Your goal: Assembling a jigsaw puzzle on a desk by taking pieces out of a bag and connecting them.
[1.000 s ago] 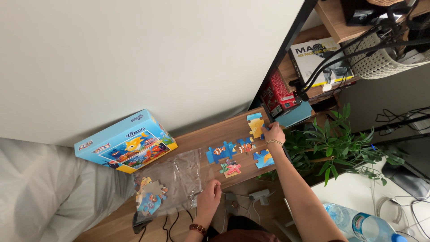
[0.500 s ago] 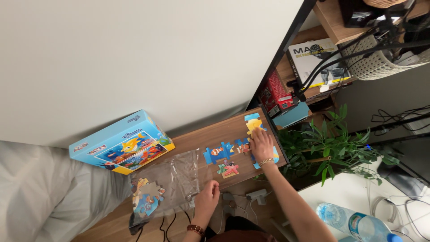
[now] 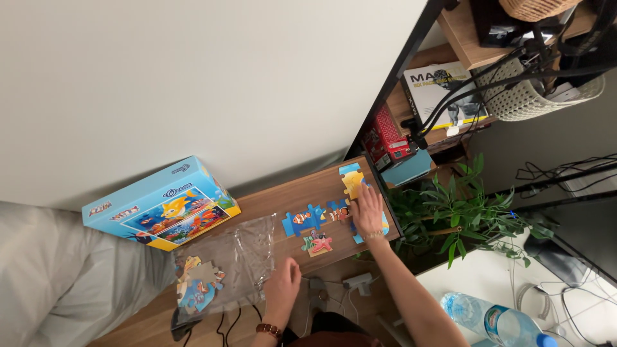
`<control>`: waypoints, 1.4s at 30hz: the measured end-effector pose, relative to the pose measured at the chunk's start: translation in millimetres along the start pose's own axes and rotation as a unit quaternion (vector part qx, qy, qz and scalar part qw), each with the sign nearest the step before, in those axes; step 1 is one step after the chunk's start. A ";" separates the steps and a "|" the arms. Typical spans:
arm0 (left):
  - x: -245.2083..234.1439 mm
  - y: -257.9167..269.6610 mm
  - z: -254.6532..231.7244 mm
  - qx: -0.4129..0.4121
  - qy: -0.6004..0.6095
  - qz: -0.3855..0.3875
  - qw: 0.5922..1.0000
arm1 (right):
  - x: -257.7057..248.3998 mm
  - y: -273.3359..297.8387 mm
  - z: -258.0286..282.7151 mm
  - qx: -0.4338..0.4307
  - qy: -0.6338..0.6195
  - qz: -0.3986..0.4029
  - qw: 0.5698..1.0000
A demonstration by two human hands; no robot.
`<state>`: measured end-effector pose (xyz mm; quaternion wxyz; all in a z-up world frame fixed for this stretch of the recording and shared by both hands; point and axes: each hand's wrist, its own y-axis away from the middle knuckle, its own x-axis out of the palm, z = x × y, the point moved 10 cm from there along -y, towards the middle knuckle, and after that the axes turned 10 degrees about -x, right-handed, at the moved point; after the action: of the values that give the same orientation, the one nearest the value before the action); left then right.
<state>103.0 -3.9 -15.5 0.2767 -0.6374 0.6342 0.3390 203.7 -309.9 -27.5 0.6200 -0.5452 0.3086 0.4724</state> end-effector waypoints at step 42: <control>-12.0 -21.1 59.5 -0.122 -0.134 -0.025 0.983 | 42.9 68.3 203.2 -0.029 -0.334 0.117 0.935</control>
<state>119.6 51.0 -44.4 0.2877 -0.6312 0.5291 0.4888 129.4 -105.4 -48.6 0.6116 -0.3334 0.1319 0.7052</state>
